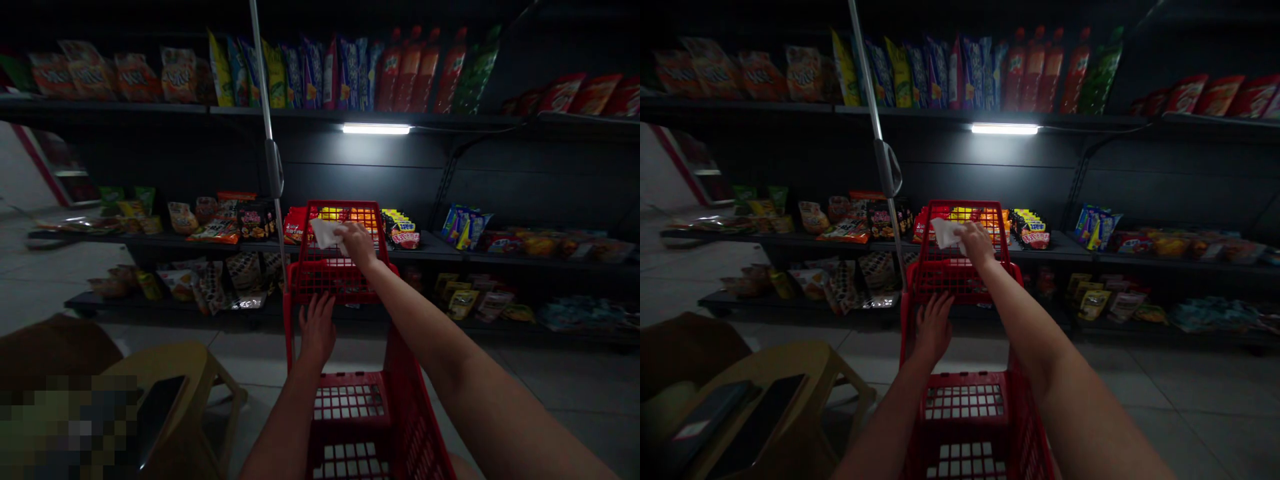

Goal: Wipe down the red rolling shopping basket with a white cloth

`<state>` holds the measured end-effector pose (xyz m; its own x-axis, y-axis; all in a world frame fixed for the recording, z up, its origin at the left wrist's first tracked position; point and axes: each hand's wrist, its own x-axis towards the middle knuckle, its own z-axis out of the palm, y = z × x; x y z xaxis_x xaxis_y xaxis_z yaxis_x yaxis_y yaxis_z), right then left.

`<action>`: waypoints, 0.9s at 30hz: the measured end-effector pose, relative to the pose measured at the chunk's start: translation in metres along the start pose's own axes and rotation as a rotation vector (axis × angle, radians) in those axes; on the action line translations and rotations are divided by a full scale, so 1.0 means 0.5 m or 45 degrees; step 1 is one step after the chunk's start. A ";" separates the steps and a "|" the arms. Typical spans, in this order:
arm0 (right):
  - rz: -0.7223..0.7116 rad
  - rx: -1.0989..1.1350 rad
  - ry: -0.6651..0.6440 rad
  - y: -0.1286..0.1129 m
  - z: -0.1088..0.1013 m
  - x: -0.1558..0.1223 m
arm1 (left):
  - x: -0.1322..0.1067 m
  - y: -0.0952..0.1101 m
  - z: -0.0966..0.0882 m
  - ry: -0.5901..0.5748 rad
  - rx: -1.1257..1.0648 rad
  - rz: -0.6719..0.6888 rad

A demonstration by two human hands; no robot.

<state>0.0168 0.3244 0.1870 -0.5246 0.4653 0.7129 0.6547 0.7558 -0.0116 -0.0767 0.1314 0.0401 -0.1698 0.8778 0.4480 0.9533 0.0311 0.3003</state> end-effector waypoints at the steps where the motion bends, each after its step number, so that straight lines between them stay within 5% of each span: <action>1: 0.102 -0.016 0.049 0.007 -0.003 -0.005 | 0.001 0.001 0.000 0.000 -0.004 0.001; 3: 0.116 -0.012 0.025 -0.003 0.000 -0.043 | 0.002 0.002 -0.002 -0.003 -0.009 -0.001; 7: -0.353 0.072 -0.330 -0.069 0.018 -0.169 | 0.003 0.004 -0.005 -0.021 -0.018 -0.019; 9: -0.442 0.073 -0.410 -0.078 0.016 -0.207 | 0.003 0.003 -0.004 -0.022 -0.013 -0.035; 12: -0.344 0.024 -0.336 -0.028 -0.002 -0.199 | 0.001 0.001 -0.001 -0.014 0.001 -0.018; 17: 0.127 -0.067 0.072 0.100 -0.022 -0.125 | -0.001 0.000 -0.001 -0.017 0.002 0.014; 20: 0.283 -0.063 0.183 0.087 -0.006 -0.131 | 0.001 0.001 -0.001 -0.008 -0.005 0.017; 22: 0.167 -0.039 0.080 0.036 0.011 -0.162 | 0.003 0.001 -0.001 -0.015 -0.004 -0.004; 25: -0.257 0.045 -0.257 -0.037 0.025 -0.220 | 0.004 -0.001 -0.002 -0.039 0.006 -0.038; 27: -0.383 0.065 -0.362 -0.044 0.019 -0.244 | 0.002 -0.003 -0.005 -0.048 0.012 -0.044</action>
<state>0.0611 0.2552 0.0938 -0.8225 0.3234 0.4679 0.4251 0.8960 0.1281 -0.0791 0.1310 0.0422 -0.1930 0.8936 0.4052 0.9494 0.0658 0.3071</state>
